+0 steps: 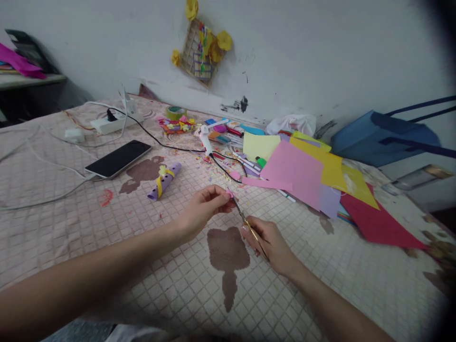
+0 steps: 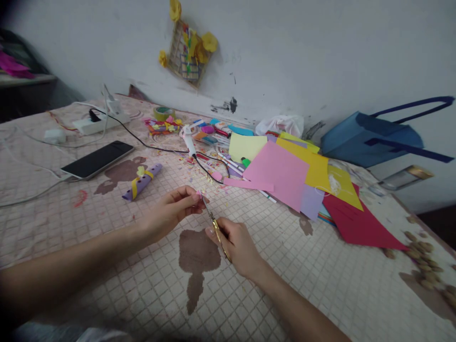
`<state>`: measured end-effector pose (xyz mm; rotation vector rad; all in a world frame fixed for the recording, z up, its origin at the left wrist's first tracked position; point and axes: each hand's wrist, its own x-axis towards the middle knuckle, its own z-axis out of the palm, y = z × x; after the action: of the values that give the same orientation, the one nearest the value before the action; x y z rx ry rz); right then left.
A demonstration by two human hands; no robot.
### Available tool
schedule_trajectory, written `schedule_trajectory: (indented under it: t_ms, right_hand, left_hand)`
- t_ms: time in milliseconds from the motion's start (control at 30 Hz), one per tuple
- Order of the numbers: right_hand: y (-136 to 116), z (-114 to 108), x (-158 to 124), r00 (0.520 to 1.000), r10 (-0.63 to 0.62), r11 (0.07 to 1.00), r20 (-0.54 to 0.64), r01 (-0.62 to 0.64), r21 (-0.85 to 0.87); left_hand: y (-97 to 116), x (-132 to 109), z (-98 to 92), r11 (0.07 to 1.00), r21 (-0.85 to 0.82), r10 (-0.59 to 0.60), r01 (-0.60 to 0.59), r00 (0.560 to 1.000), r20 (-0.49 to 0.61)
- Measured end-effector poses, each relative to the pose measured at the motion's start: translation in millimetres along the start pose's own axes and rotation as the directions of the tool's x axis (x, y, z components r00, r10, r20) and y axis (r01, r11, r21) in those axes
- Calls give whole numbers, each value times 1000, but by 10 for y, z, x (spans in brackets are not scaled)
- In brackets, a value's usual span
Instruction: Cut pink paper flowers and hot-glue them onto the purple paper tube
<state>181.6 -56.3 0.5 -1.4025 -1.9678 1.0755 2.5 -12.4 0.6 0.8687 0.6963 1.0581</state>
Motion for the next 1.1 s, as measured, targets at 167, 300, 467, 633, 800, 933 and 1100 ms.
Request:
schedule_trajectory:
  t_ms: [167,300,467,633,800,933,1100]
  right_hand:
    - [-11,-11,-5,1000,1,1000,1,-1,-11]
    - [-16,-21,-3,1000,4,1000,10,-4,2]
    - [-28,-40,5,1000,0,1000,3,0,-10]
    - [-19,-50,8,1000,-5,1000,16,5,2]
    - [-7,-62,-4,1000,1,1000,15,-1,-1]
    - [-12,-66,-4,1000,4,1000,23,-4,-4]
    - [-7,-63,13,1000,0,1000,6,0,-1]
  left_hand:
    - [16,5,2,1000,-3,10,-10,1000,8]
    - [31,7,-2,1000,-2,7,-7,1000,24]
    - [54,17,-4,1000,0,6,-6,999,43]
    - [77,27,-12,1000,14,-9,8,999,33]
    - [95,38,-32,1000,20,-10,9,999,38]
    - [95,45,-40,1000,22,-12,11,999,39]
    - [90,49,-45,1000,7,-20,20,999,40]
